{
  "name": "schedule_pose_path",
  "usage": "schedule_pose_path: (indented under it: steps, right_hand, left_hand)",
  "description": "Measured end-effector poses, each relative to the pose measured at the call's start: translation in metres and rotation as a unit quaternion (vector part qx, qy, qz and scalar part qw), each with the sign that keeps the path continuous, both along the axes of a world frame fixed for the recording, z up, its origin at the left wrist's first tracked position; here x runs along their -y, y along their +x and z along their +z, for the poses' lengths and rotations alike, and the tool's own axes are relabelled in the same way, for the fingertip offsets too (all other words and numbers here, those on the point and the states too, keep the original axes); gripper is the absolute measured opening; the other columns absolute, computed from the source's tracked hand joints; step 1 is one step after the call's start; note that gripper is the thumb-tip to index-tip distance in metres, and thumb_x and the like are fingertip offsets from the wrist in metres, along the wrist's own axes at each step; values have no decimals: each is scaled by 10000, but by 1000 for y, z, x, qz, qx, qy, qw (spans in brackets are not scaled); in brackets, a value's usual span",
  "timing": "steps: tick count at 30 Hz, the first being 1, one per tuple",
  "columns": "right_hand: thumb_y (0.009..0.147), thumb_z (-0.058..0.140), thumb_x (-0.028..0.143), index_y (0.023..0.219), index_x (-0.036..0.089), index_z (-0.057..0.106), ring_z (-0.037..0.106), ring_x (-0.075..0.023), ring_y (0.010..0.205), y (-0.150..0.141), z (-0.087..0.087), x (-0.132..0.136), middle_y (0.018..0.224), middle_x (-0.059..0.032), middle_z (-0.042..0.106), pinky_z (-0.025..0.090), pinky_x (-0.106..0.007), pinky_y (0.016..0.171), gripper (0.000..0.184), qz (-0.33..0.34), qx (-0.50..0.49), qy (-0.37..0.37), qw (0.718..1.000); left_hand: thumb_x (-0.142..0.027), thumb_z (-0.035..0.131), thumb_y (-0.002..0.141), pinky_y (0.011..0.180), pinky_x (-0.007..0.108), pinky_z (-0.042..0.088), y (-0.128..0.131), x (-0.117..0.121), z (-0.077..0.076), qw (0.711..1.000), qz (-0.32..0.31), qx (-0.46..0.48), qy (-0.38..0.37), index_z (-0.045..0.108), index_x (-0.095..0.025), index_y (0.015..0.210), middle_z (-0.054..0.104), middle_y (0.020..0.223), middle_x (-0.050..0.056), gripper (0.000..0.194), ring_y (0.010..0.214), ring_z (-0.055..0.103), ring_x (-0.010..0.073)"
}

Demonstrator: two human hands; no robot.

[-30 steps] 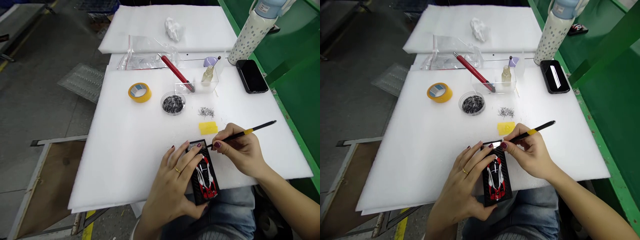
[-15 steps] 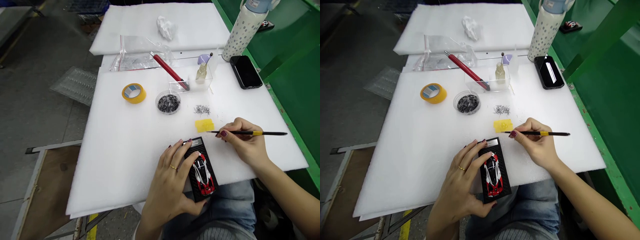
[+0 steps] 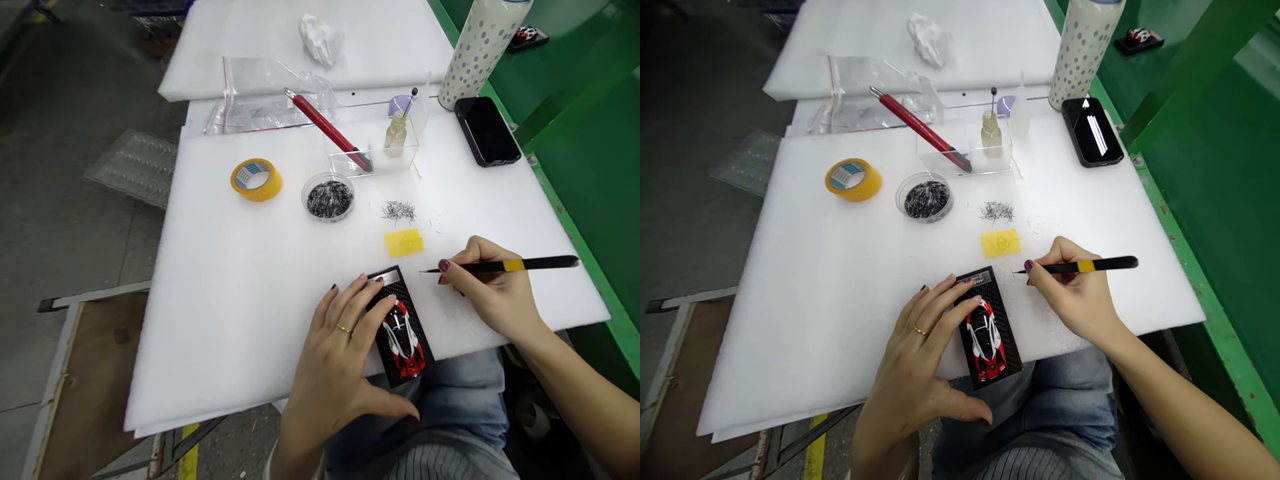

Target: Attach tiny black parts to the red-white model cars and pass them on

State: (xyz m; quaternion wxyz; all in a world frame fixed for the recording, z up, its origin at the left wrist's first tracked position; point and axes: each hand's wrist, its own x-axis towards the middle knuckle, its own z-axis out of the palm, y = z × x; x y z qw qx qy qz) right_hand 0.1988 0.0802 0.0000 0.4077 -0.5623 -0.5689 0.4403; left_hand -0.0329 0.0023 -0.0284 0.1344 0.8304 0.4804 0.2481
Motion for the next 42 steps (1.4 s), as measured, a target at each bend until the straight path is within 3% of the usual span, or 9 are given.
schedule_pose_path:
  steps: [4, 7, 10, 15, 19, 26, 31, 37, 42]
  right_hand:
    - [774, 864, 370, 651, 234, 609, 540, -119, 506, 7, 4, -9, 573, 10, 645, 399, -242, 446, 315, -3, -17, 9, 1000]
    - [750, 888, 434, 772, 231, 718, 596, -134, 578, 15, 8, -17, 678, -9, 697, 454, -256, 490, 265, 47, -36, -10, 998]
    - [756, 872, 485, 751, 199, 738, 580, -133, 541, 16, 9, -20, 670, -38, 703, 418, -258, 442, 316, 82, -2, -59, 995]
    - [769, 845, 316, 749, 231, 569, 540, -119, 430, 2, 2, -20, 531, 10, 665, 373, -240, 394, 290, 3, -10, -82, 997]
    - [785, 788, 193, 799, 265, 464, 570, -129, 409, -4, 0, -22, 522, 35, 671, 360, -232, 373, 332, -17, -10, -98, 995]
    - [804, 758, 110, 777, 263, 451, 607, -143, 414, -7, 5, -24, 504, 39, 655, 398, -238, 392, 345, -22, 21, -116, 993]
    - [801, 753, 80, 753, 254, 466, 567, -109, 384, -9, 6, -24, 489, 44, 656, 359, -211, 371, 339, -29, 20, -111, 993]
    - [724, 906, 237, 751, 253, 512, 599, -124, 399, -4, -1, -20, 531, 30, 693, 409, -212, 344, 395, -30, -80, -90, 992]
    - [693, 953, 358, 653, 224, 571, 685, -133, 528, -1, -6, -13, 646, -8, 757, 507, -217, 428, 407, -25, -174, -55, 983]
  left_hand:
    - [-888, 629, 752, 1243, 529, 299, 1, 1, -3, 1000, 5, 1, 8, 509, -183, 1449, 606, 1482, 167, 999, 1430, 502, 392]
    - [-888, 596, 781, 1242, 503, 293, 2, 1, -4, 1000, 9, 3, 19, 525, -180, 1432, 617, 1467, 166, 965, 1428, 506, 376]
    - [-882, 561, 814, 1247, 487, 281, 2, 2, -3, 1000, 12, 1, 20, 532, -177, 1423, 615, 1466, 168, 933, 1438, 497, 364]
    - [-874, 532, 839, 1250, 495, 303, 1, 2, -1, 1000, 13, 2, 19, 539, -180, 1425, 617, 1460, 159, 908, 1433, 509, 367]
    - [-889, 481, 848, 1276, 451, 259, 1, 2, 0, 1000, 12, 1, 18, 538, -180, 1421, 604, 1473, 149, 914, 1461, 484, 343]
    - [-856, 453, 891, 1280, 420, 226, 3, 1, 0, 1000, 13, 10, 25, 570, -149, 1384, 615, 1446, 166, 870, 1461, 467, 329]
    - [-843, 459, 898, 1274, 415, 240, 3, 1, -1, 999, 11, 19, 37, 594, -133, 1365, 628, 1417, 173, 861, 1453, 465, 323]
    - [-827, 488, 900, 1274, 419, 236, 2, 1, -2, 999, 8, 25, 32, 591, -136, 1377, 629, 1423, 175, 846, 1460, 460, 321]
    - [-812, 511, 902, 1249, 435, 283, 3, 1, -4, 999, 11, 28, 40, 583, -153, 1385, 641, 1417, 166, 820, 1436, 492, 328]
